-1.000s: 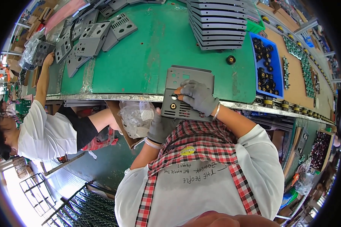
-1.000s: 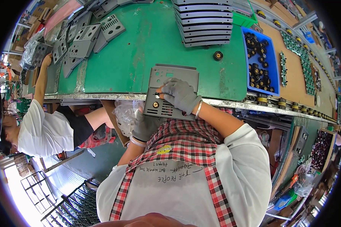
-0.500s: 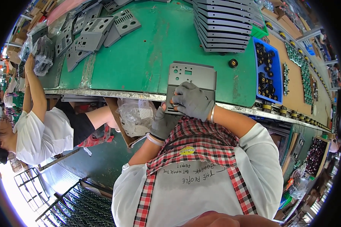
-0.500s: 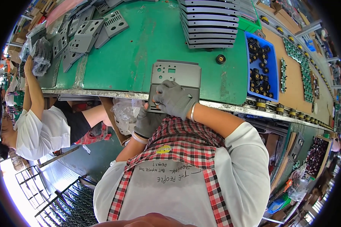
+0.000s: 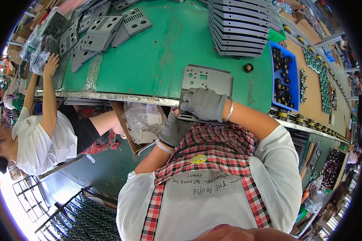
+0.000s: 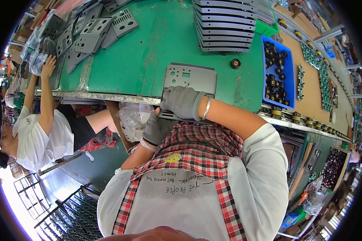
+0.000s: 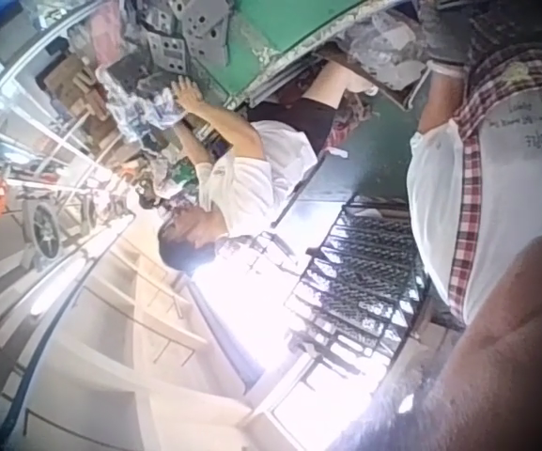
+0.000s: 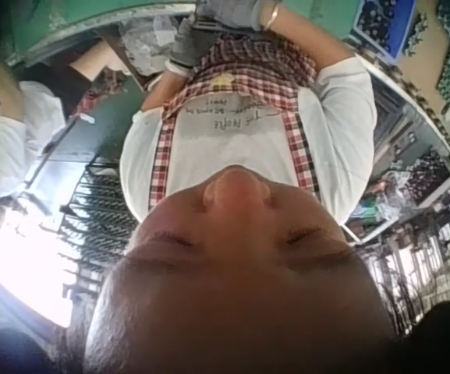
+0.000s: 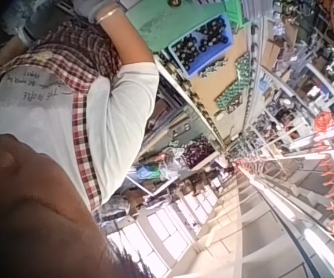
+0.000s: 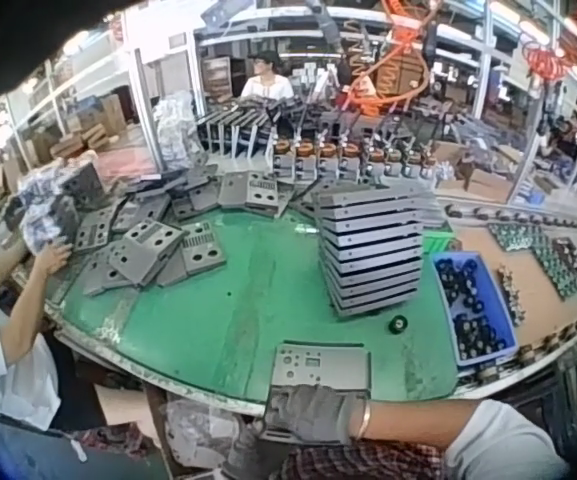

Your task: Manually installing switches and knobs into a metal electrical panel component at a workbench.

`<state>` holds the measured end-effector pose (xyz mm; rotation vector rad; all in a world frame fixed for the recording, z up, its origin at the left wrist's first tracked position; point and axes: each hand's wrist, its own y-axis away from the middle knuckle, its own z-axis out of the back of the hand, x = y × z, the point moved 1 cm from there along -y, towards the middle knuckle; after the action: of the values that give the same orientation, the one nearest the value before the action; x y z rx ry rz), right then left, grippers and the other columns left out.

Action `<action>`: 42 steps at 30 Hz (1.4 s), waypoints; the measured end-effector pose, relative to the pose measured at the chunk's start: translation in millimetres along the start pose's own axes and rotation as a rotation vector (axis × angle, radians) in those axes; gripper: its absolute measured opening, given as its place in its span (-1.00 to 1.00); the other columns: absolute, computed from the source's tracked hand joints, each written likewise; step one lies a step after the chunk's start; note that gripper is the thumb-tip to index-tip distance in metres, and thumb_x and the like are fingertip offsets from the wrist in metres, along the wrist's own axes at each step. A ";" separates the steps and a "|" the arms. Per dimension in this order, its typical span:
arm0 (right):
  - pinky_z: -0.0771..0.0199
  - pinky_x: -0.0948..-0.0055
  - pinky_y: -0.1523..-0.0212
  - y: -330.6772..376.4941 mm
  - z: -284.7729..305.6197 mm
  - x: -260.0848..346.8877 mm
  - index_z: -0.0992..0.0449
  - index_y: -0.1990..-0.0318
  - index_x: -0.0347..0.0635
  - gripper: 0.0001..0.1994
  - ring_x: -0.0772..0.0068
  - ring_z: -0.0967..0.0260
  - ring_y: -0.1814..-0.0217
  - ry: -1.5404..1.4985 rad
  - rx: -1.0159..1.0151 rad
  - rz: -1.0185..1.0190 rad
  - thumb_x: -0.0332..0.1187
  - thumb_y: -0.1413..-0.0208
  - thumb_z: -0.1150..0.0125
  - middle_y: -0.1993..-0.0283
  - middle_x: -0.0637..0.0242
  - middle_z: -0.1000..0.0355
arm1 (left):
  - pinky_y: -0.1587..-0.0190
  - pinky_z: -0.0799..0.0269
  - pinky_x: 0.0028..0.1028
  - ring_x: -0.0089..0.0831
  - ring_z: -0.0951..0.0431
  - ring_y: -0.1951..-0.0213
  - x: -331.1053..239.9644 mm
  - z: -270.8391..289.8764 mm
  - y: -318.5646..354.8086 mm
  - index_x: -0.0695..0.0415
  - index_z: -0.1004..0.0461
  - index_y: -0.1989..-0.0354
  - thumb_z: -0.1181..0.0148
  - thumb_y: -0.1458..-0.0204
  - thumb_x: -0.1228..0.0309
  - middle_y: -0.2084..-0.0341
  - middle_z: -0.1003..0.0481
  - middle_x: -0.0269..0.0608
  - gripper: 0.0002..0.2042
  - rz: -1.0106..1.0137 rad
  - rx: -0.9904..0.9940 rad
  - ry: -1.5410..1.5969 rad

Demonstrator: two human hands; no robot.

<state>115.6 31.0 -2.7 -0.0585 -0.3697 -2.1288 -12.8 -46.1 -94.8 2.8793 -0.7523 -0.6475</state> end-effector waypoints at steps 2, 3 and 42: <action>-0.48 0.30 0.33 -6.8 6.7 -1.2 -0.46 0.30 0.01 -0.78 0.27 -0.38 0.20 -0.058 0.190 -0.095 -0.12 0.01 -0.06 0.29 0.30 -0.37 | -0.05 -0.29 -0.25 -0.30 -0.37 0.00 2.8 9.0 -0.6 0.18 -0.24 -0.06 -0.12 0.05 0.04 0.02 -0.34 -0.16 -0.43 -0.003 -0.024 -0.009; -0.48 0.30 0.33 -6.7 10.8 1.7 -0.46 0.30 0.01 -0.78 0.27 -0.38 0.20 -0.058 0.194 -0.093 -0.12 0.01 -0.06 0.29 0.30 -0.37 | -0.05 -0.29 -0.25 -0.30 -0.36 0.00 2.9 15.0 -1.5 0.17 -0.24 -0.06 -0.12 0.05 0.04 0.03 -0.35 -0.16 -0.43 0.003 0.053 0.095; -0.38 0.26 0.43 56.3 -6.1 21.3 -0.22 0.27 -0.15 -0.61 0.05 -0.32 0.37 -0.331 -0.950 -0.414 -0.51 0.32 -0.23 0.22 0.20 -0.29 | 0.44 -0.34 -0.39 -0.25 -0.45 0.51 -29.2 -101.7 -19.8 0.22 -0.39 0.38 -0.11 0.03 0.35 0.56 -0.41 -0.09 -0.82 -0.463 -0.237 -1.589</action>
<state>150.9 -16.8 8.9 -0.9519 0.5170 -2.5214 16.2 -16.0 4.4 1.7592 0.0569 -2.8078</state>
